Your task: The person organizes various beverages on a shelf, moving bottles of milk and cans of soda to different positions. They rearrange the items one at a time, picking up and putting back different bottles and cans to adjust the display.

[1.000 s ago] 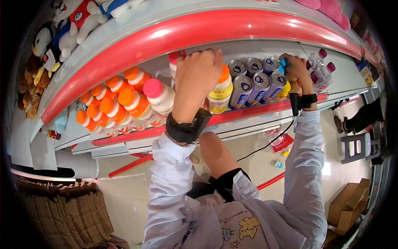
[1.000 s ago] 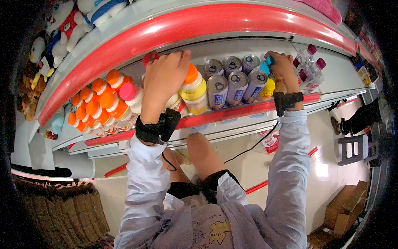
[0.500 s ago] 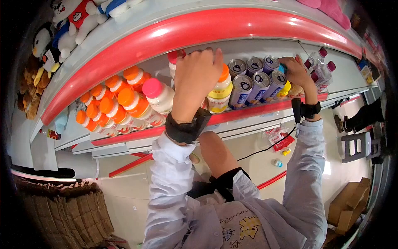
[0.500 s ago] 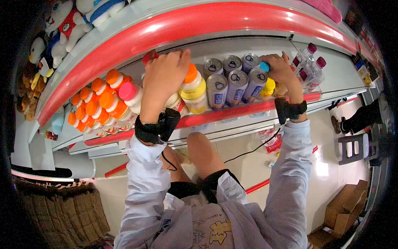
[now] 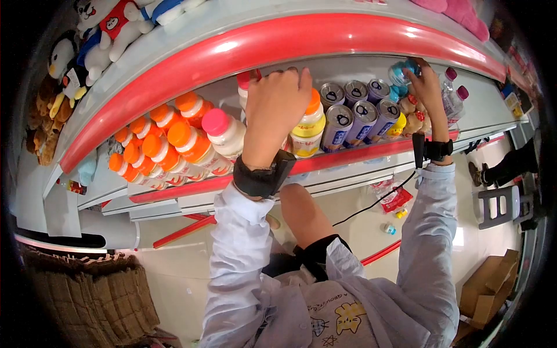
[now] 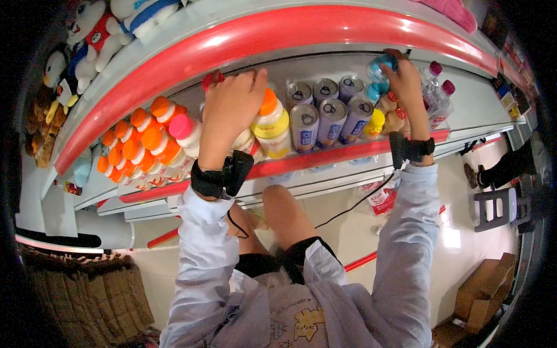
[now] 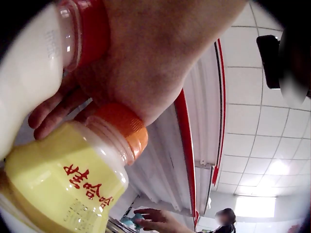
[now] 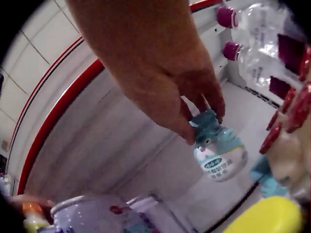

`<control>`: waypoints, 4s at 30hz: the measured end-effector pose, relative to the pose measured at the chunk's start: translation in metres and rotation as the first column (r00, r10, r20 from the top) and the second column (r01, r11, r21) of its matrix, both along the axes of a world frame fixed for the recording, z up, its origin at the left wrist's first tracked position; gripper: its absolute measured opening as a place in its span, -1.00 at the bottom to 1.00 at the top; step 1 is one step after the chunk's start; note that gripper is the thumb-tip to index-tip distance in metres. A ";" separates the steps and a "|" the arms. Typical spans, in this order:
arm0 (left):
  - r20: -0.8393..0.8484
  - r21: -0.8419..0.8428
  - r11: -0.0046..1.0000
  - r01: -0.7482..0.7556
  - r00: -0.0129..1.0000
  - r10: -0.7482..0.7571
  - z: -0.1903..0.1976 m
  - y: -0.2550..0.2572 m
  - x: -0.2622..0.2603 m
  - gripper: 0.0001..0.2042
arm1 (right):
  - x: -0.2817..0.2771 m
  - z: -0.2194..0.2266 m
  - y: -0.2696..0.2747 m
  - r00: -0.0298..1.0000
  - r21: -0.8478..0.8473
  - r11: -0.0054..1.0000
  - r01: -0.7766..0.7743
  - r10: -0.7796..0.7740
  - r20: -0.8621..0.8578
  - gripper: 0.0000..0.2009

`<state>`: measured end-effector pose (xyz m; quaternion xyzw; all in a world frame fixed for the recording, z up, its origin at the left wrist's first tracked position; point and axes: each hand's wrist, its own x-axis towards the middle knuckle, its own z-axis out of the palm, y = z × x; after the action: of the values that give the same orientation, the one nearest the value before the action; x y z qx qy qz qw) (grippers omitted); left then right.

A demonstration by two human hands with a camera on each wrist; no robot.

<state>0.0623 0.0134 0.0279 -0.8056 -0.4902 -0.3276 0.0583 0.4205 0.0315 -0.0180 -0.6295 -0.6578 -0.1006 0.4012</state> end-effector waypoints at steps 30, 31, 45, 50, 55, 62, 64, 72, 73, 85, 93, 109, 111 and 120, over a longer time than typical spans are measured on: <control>0.000 0.026 1.000 -0.003 1.000 0.003 0.001 -0.002 0.000 -0.61 | 0.018 -0.022 0.011 0.996 0.057 0.995 -0.078 0.075 0.049 -0.57; -0.004 0.029 1.000 -0.001 1.000 0.001 0.000 -0.001 0.000 -0.62 | 0.017 -0.021 0.010 0.996 0.050 0.995 -0.085 0.083 0.039 -0.56; 0.000 0.025 1.000 0.008 1.000 -0.008 0.000 0.001 0.000 -0.62 | 0.016 -0.016 -0.002 0.992 -0.016 0.994 -0.107 0.106 -0.068 -0.48; -0.059 -0.250 0.967 -0.037 0.998 0.023 0.013 -0.005 0.000 -0.60 | 0.022 -0.020 0.000 0.987 -0.004 0.991 -0.135 0.134 -0.088 -0.48; -0.041 -0.231 0.973 -0.022 0.999 0.013 0.012 -0.005 -0.001 -0.59 | 0.018 -0.019 -0.001 0.990 0.033 0.992 -0.123 0.125 -0.062 -0.48; -0.039 -0.235 0.972 -0.026 0.999 0.018 0.012 -0.005 -0.001 -0.58 | 0.024 -0.026 0.005 0.996 0.023 0.996 -0.083 0.084 -0.023 -0.49; -0.027 -0.158 0.987 -0.020 0.999 0.016 0.009 -0.004 -0.001 -0.60 | 0.023 -0.026 0.004 0.996 0.022 0.996 -0.083 0.084 -0.035 -0.49; 0.010 -0.004 1.000 -0.005 1.000 0.005 0.002 -0.002 0.000 -0.60 | 0.016 -0.011 -0.021 0.998 0.107 0.993 -0.050 0.054 -0.032 -0.62; 0.007 0.010 1.000 -0.001 1.000 0.001 0.001 -0.001 0.000 -0.60 | 0.011 -0.003 -0.030 0.998 -0.004 1.000 -0.014 0.014 -0.061 -0.65; -0.002 -0.043 0.999 -0.016 1.000 0.016 0.002 -0.001 0.000 -0.59 | -0.037 -0.028 -0.086 0.922 -0.264 0.962 -0.075 0.167 0.349 -0.59; -0.051 -0.248 0.968 -0.038 0.998 0.026 0.013 -0.004 -0.001 -0.57 | -0.028 -0.016 -0.083 0.995 -0.222 0.974 -0.052 0.069 0.071 -0.60; 0.000 -0.016 1.000 -0.013 1.000 0.013 0.001 0.001 0.000 -0.59 | 0.026 -0.004 -0.076 0.972 0.065 0.976 0.206 -0.197 -0.127 -0.58; 0.008 -0.006 1.000 -0.003 1.000 0.003 0.000 0.001 0.000 -0.59 | 0.031 -0.010 -0.071 0.978 0.085 0.978 0.191 -0.182 -0.105 -0.58; 0.015 0.043 0.999 0.000 1.000 0.000 -0.003 0.003 0.000 -0.60 | 0.028 -0.019 -0.071 0.974 0.059 0.973 0.223 -0.219 -0.060 -0.57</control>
<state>0.0621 0.0165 0.0251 -0.8016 -0.4835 -0.3442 0.0719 0.4489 -0.0394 -0.0367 -0.6877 -0.5691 -0.1496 0.4252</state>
